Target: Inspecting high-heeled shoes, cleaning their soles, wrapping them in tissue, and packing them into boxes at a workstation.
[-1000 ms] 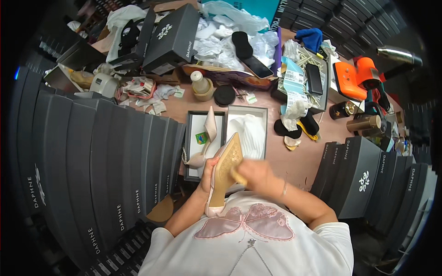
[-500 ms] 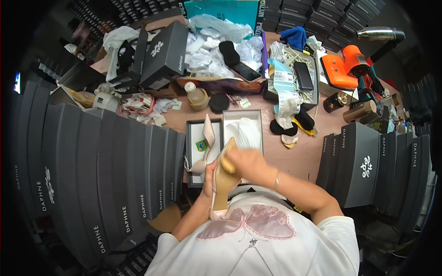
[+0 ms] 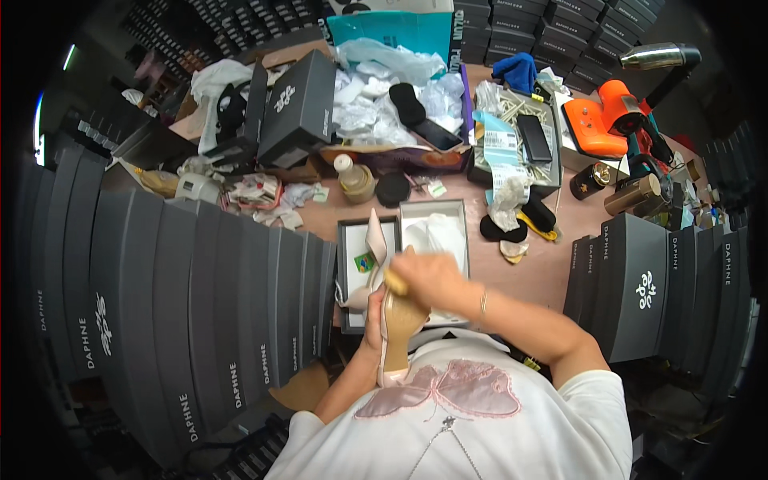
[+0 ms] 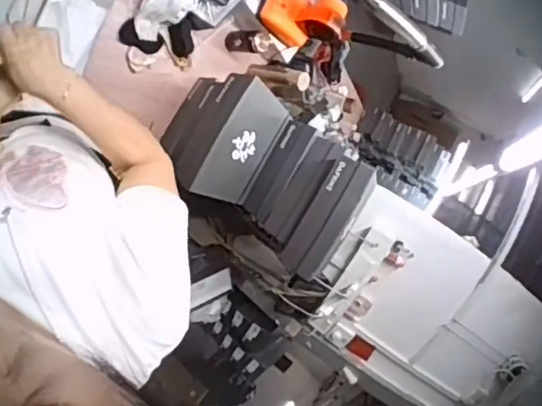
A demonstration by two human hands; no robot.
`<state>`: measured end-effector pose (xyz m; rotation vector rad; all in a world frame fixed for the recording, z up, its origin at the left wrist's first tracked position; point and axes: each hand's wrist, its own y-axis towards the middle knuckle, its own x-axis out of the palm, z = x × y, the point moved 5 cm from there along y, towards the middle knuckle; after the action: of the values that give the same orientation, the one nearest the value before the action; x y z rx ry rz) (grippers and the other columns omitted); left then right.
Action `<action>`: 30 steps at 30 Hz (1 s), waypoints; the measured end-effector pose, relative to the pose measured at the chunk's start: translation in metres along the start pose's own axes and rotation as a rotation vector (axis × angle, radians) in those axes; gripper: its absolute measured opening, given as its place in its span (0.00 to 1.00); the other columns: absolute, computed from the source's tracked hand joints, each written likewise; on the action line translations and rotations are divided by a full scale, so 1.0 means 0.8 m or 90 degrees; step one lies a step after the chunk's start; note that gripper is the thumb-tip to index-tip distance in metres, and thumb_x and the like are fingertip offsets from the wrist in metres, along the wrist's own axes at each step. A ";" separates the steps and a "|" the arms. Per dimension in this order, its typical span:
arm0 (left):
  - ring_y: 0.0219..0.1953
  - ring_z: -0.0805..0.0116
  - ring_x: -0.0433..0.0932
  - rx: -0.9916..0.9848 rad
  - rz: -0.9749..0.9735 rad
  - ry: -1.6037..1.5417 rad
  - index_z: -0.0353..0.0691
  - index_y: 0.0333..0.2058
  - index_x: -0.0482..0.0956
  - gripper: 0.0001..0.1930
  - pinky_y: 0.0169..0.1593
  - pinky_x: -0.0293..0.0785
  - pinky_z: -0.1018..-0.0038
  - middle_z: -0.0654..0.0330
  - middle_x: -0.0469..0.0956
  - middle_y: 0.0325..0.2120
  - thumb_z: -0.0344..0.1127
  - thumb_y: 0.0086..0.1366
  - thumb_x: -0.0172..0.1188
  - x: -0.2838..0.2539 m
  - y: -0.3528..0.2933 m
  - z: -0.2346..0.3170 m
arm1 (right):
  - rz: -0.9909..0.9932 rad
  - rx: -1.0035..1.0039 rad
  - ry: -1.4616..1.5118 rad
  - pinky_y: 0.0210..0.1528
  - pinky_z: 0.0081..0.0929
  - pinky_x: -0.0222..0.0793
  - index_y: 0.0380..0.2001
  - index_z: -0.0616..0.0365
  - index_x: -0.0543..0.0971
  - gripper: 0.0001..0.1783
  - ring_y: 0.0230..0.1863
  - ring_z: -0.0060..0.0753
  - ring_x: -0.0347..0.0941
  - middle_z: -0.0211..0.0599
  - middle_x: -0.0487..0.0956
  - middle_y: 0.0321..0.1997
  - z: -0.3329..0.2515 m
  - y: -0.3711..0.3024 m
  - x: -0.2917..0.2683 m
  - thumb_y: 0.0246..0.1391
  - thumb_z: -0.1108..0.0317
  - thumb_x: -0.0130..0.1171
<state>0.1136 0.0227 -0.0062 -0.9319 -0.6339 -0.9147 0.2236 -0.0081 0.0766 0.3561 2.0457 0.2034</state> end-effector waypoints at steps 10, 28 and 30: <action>0.40 0.63 0.78 -0.033 0.075 -0.017 0.37 0.54 0.68 0.32 0.42 0.77 0.67 0.53 0.76 0.45 0.59 0.66 0.37 0.010 0.002 0.000 | -0.008 -0.193 0.057 0.20 0.33 0.68 0.24 0.53 0.68 0.08 0.20 0.41 0.71 0.34 0.70 0.20 -0.047 -0.068 -0.015 0.42 0.67 0.57; 0.46 0.50 0.76 -0.113 -0.213 -0.038 0.37 0.64 0.55 0.39 0.46 0.77 0.57 0.44 0.65 0.57 0.62 0.64 0.40 0.011 -0.001 -0.017 | 0.065 0.087 0.019 0.30 0.38 0.72 0.32 0.51 0.74 0.08 0.28 0.42 0.77 0.37 0.77 0.27 0.064 -0.040 -0.009 0.45 0.69 0.57; 0.43 0.49 0.77 -0.098 -0.160 0.021 0.36 0.64 0.53 0.41 0.40 0.79 0.61 0.44 0.65 0.57 0.63 0.64 0.42 0.015 0.008 -0.006 | 0.169 0.214 -0.045 0.30 0.41 0.71 0.34 0.53 0.74 0.08 0.31 0.50 0.76 0.42 0.78 0.30 0.151 -0.045 -0.003 0.48 0.70 0.56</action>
<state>0.1253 0.0158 -0.0016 -0.9862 -0.6682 -1.2140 0.3249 -0.0435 0.0102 0.8327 1.9571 0.0056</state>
